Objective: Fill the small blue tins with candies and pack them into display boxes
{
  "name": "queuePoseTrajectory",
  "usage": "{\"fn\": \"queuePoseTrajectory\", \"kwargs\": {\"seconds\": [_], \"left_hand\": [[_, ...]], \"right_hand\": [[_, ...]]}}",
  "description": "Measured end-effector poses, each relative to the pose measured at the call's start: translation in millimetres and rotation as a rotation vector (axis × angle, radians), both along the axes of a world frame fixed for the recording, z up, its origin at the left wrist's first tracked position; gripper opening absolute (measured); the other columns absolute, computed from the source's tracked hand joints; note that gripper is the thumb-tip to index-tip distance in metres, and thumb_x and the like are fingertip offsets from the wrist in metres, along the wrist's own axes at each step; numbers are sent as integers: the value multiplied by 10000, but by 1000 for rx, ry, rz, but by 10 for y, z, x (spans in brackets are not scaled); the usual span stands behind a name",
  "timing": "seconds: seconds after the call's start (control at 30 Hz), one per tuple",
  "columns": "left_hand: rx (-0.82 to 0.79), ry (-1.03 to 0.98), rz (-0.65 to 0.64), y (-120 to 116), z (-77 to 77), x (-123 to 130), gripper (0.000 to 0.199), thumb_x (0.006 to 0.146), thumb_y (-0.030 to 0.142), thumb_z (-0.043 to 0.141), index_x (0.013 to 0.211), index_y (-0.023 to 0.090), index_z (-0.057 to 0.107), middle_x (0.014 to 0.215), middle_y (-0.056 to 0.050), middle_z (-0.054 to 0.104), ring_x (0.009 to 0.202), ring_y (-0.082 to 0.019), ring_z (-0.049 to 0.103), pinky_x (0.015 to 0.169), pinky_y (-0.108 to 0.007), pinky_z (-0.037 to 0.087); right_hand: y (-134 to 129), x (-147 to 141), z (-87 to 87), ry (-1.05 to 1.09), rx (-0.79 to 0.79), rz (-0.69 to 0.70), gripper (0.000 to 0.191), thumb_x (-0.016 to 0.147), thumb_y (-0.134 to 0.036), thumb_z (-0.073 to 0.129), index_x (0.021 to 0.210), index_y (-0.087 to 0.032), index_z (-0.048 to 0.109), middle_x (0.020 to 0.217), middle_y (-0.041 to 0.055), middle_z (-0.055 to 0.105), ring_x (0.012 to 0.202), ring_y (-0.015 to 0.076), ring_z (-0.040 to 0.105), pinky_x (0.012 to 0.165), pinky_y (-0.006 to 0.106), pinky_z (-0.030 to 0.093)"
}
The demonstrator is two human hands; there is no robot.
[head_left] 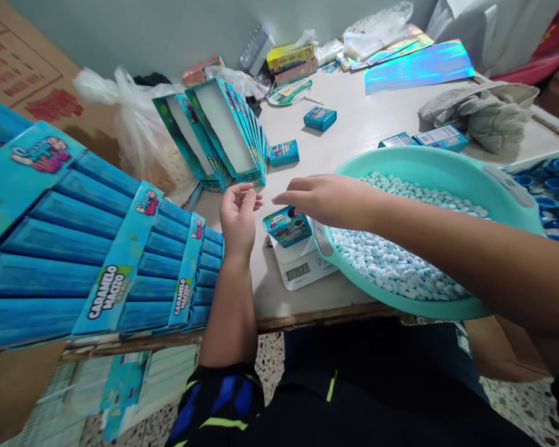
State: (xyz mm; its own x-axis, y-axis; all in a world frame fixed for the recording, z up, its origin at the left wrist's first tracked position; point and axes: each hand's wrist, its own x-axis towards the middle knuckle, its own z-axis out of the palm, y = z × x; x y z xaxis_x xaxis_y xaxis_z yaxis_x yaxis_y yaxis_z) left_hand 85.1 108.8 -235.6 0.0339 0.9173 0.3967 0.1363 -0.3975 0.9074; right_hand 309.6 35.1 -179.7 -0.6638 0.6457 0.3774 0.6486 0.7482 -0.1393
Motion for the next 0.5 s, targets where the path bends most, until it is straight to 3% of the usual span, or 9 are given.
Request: {"fn": "queuePoseTrajectory", "kwargs": {"seconds": [0.2, 0.37, 0.5], "left_hand": [[14, 6, 9, 4, -6, -1, 226, 884, 405, 685, 1002, 217, 642, 828, -24, 696, 718, -145, 669, 698, -269, 547], [-2, 11, 1, 22, -48, 15, 228, 877, 403, 698, 992, 216, 636, 822, -23, 691, 717, -148, 672, 692, -269, 550], [12, 22, -1, 40, -79, 19, 220, 884, 394, 688, 1002, 214, 643, 823, -23, 689, 735, -149, 677, 710, -270, 553]], "right_hand": [[-21, 161, 234, -72, -192, -249, 380, 986, -127, 557, 1354, -179, 635, 1209, 100, 674, 1087, 231, 644, 957, 359, 500], [48, 428, 102, -255, -429, -436, 505, 905, -313, 747, 1384, -202, 632, 1166, 100, 709, 1085, 295, 677, 937, 406, 539], [70, 435, 20, -323, -479, -486, 676, 845, -334, 826, 1458, -206, 572, 1156, 110, 720, 1045, 312, 692, 895, 423, 554]]}}
